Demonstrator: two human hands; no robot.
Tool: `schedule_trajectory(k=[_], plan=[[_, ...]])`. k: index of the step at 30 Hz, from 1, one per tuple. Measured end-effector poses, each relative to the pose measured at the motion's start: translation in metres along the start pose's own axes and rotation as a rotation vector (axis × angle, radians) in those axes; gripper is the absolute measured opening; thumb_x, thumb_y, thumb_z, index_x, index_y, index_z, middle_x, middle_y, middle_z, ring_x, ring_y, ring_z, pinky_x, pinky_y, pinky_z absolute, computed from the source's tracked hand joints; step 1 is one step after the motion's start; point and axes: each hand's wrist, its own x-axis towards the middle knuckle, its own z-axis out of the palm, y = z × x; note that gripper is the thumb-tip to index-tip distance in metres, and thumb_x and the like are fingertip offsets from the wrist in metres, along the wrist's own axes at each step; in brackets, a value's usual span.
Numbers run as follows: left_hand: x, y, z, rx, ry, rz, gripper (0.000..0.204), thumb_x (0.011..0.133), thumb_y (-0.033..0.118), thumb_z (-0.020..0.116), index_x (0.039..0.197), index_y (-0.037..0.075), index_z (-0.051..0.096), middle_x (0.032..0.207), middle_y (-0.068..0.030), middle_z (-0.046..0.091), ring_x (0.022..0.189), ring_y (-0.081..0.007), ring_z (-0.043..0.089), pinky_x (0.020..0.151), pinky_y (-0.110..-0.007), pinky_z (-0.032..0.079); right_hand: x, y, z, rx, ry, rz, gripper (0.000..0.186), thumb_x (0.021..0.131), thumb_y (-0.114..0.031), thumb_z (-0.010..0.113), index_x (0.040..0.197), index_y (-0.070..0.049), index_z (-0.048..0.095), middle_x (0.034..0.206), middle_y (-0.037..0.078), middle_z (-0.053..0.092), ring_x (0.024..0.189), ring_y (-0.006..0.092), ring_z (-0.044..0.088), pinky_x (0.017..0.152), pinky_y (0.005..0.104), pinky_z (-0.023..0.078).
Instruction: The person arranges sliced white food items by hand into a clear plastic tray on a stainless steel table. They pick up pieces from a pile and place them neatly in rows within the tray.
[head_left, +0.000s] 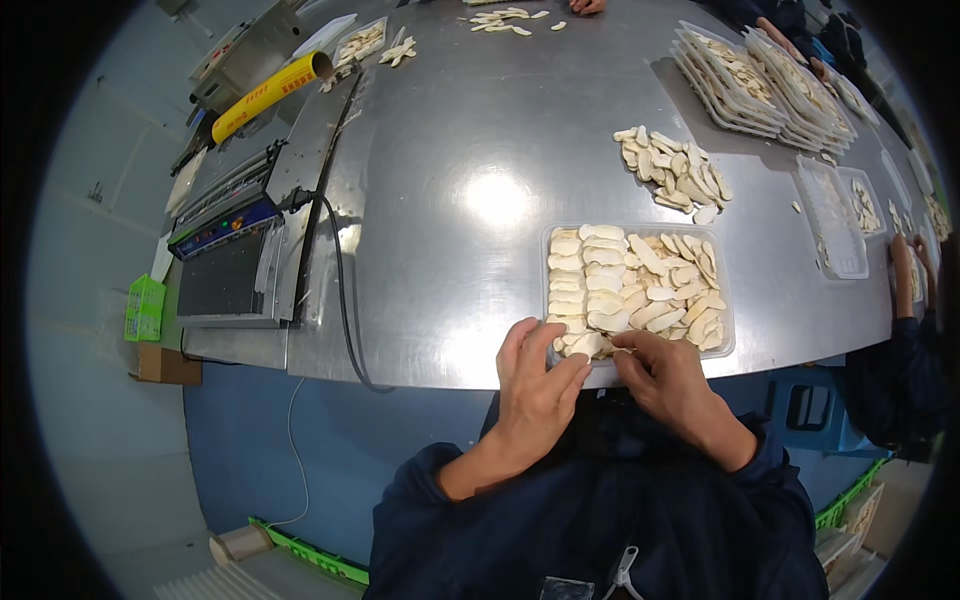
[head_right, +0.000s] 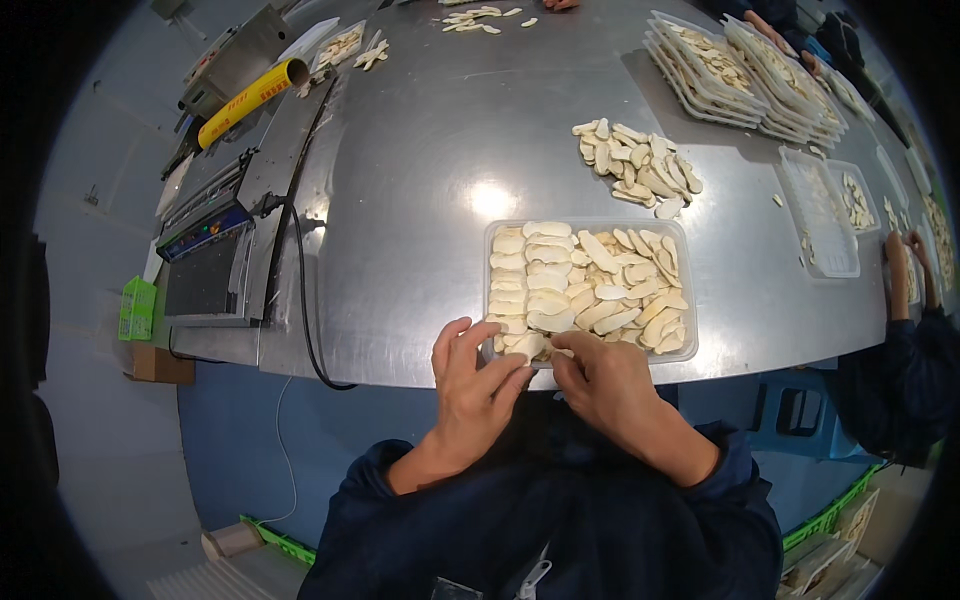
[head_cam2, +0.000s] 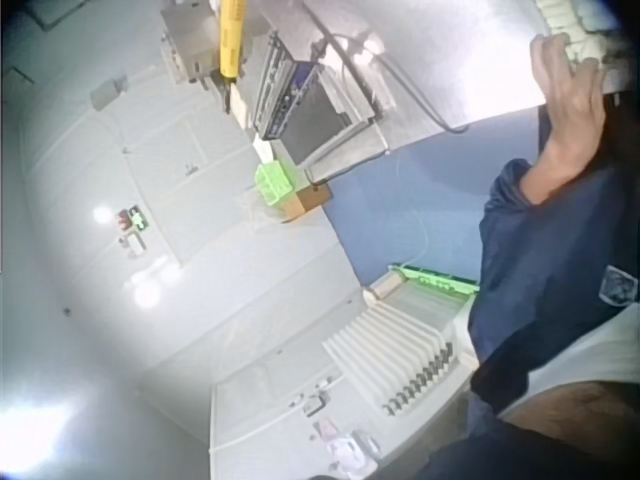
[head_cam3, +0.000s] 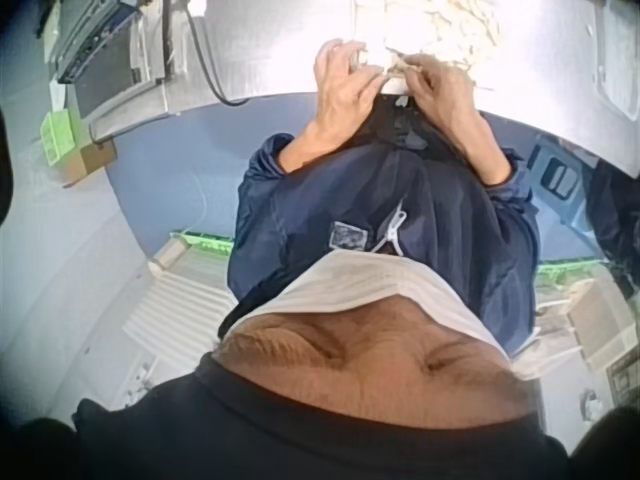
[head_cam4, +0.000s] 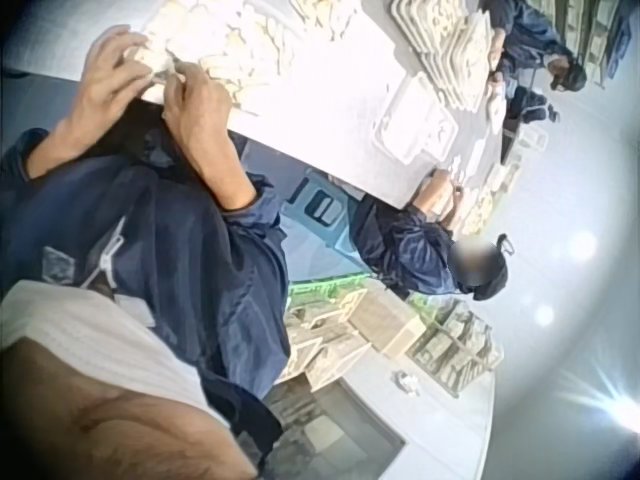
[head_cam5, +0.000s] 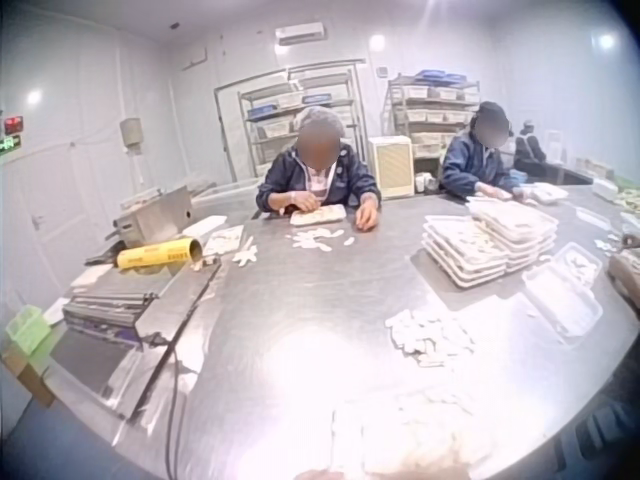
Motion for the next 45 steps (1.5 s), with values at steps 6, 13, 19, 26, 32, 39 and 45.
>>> schedule_trajectory(k=[6,13,19,26,32,39,45], plan=[[0.0,-0.005,0.001,0.051,0.05,0.076,0.021,0.069,0.004,0.074,0.089,0.004,0.066,0.111,-0.0132,0.055,0.108,-0.0376,0.047,0.095,-0.044,0.036,0.0,-0.001,-0.001,0.068,0.036,0.007,0.015,0.082,-0.011,0.062,0.093,-0.001,0.067,0.057,0.015,0.06,0.05,0.029,0.061,0.049,0.0353,0.047],[0.007,-0.001,-0.001,-0.028,0.03,0.014,0.03,0.066,0.007,0.077,0.092,0.003,0.064,0.113,-0.0141,0.054,0.111,-0.0379,0.044,0.094,-0.044,0.037,0.006,-0.003,0.002,-0.05,0.091,-0.172,0.014,0.082,-0.01,0.064,0.092,-0.001,0.066,0.055,0.014,0.059,0.048,0.0288,0.06,0.047,0.0362,0.047],[0.003,-0.004,0.002,-0.015,-0.022,0.007,0.029,0.065,0.009,0.078,0.089,0.004,0.063,0.113,-0.0137,0.054,0.111,-0.0375,0.043,0.094,-0.044,0.035,0.005,0.0,0.002,-0.024,0.074,-0.14,0.013,0.082,-0.01,0.064,0.091,-0.001,0.066,0.055,0.016,0.058,0.049,0.0305,0.06,0.046,0.037,0.047],[0.006,-0.005,0.001,-0.028,-0.035,0.039,0.02,0.07,0.005,0.073,0.087,0.005,0.063,0.108,-0.0121,0.056,0.107,-0.0361,0.045,0.093,-0.043,0.035,0.004,0.003,0.003,-0.028,0.074,-0.15,0.013,0.082,-0.01,0.064,0.09,-0.001,0.066,0.055,0.016,0.058,0.049,0.0305,0.06,0.047,0.0367,0.047],[0.006,-0.005,0.002,0.057,0.036,0.098,0.018,0.072,0.003,0.07,0.089,0.004,0.062,0.105,-0.0115,0.057,0.105,-0.035,0.046,0.092,-0.041,0.036,0.005,-0.001,0.002,0.018,0.115,-0.198,0.011,0.082,-0.009,0.064,0.09,-0.001,0.065,0.055,0.015,0.058,0.049,0.0291,0.061,0.047,0.0365,0.047],[0.013,-0.019,-0.008,0.048,0.074,-0.097,0.03,0.08,0.004,0.062,0.11,-0.002,0.057,0.11,-0.0147,0.053,0.103,-0.0348,0.047,0.09,-0.043,0.037,0.006,-0.005,0.001,-0.025,0.11,-0.167,0.01,0.081,-0.009,0.065,0.087,-0.001,0.065,0.055,0.015,0.058,0.049,0.03,0.06,0.047,0.0373,0.047],[0.01,-0.015,-0.006,0.048,0.015,-0.128,0.027,0.083,0.002,0.057,0.109,-0.004,0.059,0.111,-0.017,0.056,0.107,-0.0348,0.048,0.093,-0.041,0.038,0.01,-0.001,0.011,-0.192,0.142,-0.189,0.012,0.081,-0.015,0.064,0.077,-0.003,0.065,0.053,0.015,0.058,0.047,0.031,0.06,0.047,0.0388,0.048]])
